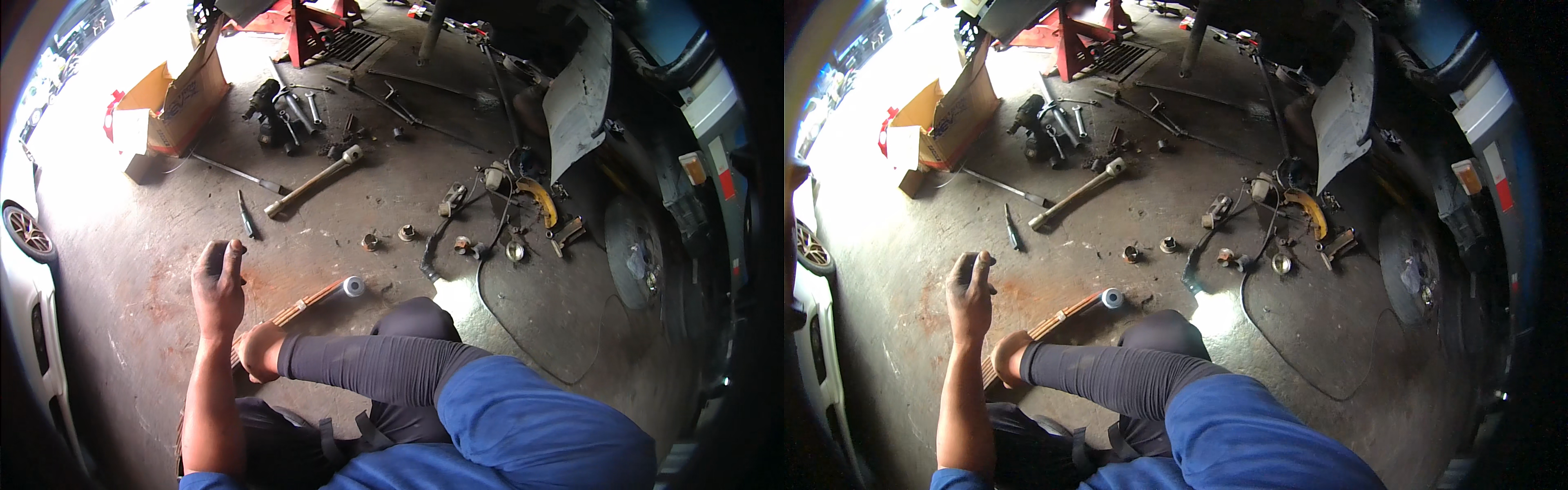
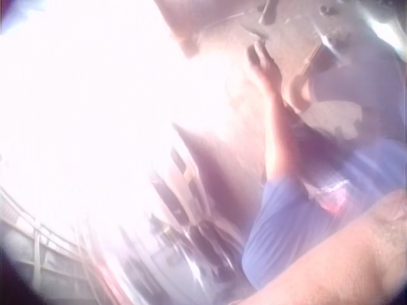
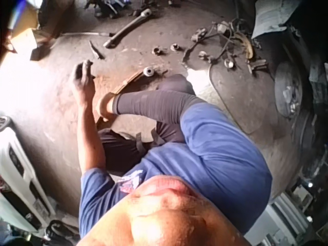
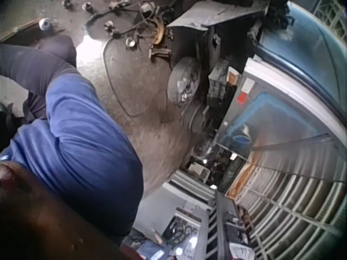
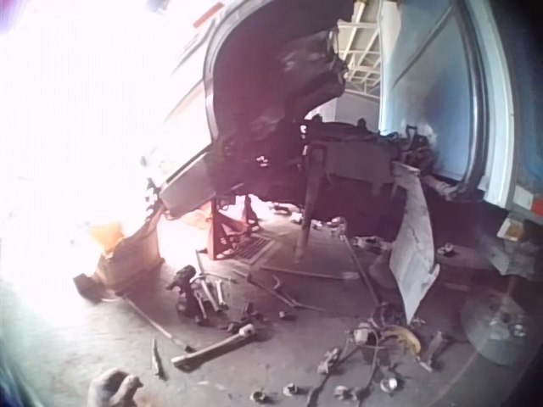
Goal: The person cleans a small metal part with a cloth, then uses a bench grinder to smooth its surface. They walk to an engine block and place the part into a hole, then move to the floor to pick up and inspect a long curved metal component.
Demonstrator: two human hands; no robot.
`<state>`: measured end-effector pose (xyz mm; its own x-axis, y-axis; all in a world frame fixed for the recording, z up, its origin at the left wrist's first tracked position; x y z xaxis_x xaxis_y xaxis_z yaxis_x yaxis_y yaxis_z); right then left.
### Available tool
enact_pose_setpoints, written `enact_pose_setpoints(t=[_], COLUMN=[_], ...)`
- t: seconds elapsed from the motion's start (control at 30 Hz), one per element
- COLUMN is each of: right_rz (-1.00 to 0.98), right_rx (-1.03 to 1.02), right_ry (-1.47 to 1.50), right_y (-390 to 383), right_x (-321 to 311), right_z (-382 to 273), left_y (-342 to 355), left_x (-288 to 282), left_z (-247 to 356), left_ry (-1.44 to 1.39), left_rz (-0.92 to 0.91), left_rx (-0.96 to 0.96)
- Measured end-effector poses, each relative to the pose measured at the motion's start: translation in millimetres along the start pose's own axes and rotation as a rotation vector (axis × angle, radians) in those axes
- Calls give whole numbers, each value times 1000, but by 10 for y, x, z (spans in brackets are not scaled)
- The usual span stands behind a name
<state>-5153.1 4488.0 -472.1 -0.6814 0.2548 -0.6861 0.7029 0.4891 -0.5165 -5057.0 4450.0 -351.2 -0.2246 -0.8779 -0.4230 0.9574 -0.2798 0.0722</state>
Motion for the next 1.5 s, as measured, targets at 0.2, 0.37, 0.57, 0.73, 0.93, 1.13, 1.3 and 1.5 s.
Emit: enact_pose_setpoints(t=[0.2,0.37,0.57,0.73,0.93,1.13,1.3,1.5], right_rz=[18,8,-19,-38,-57,-46,-1,21], right_rx=[9,19,30,25,19,18,-14,-47], right_ry=[-41,-12,-32,-28,-64,-96,-94,-104], right_y=[-20,-8,-20,21,137,182,145,115], right_x=[-23,-25,-41,-11,111,168,158,151], right_z=[-27,-2,-8,-13,-5,8,-2,-30], left_y=[-16,-4,8,17,5,9,15,16], left_x=[17,54,68,72,35,17,-3,-20], left_z=[23,12,7,-2,40,63,49,51], left_ry=[-24,-13,-15,-5,-19,-6,-20,-26], left_rz=[12,-7,-10,-23,22,39,40,40], left_rx=[37,58,73,45,57,55,45,47])
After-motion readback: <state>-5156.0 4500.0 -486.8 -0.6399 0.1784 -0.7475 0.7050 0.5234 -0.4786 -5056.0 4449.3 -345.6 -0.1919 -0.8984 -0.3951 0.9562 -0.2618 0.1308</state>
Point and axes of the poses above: each hand's wrist, its own y-axis towards the middle knuckle, its own x-axis out of the palm, z = x × y, the point moved 10 cm from there along y, towards the middle knuckle, and after that the axes turned 2 degrees about x, right-handed, at the moved point
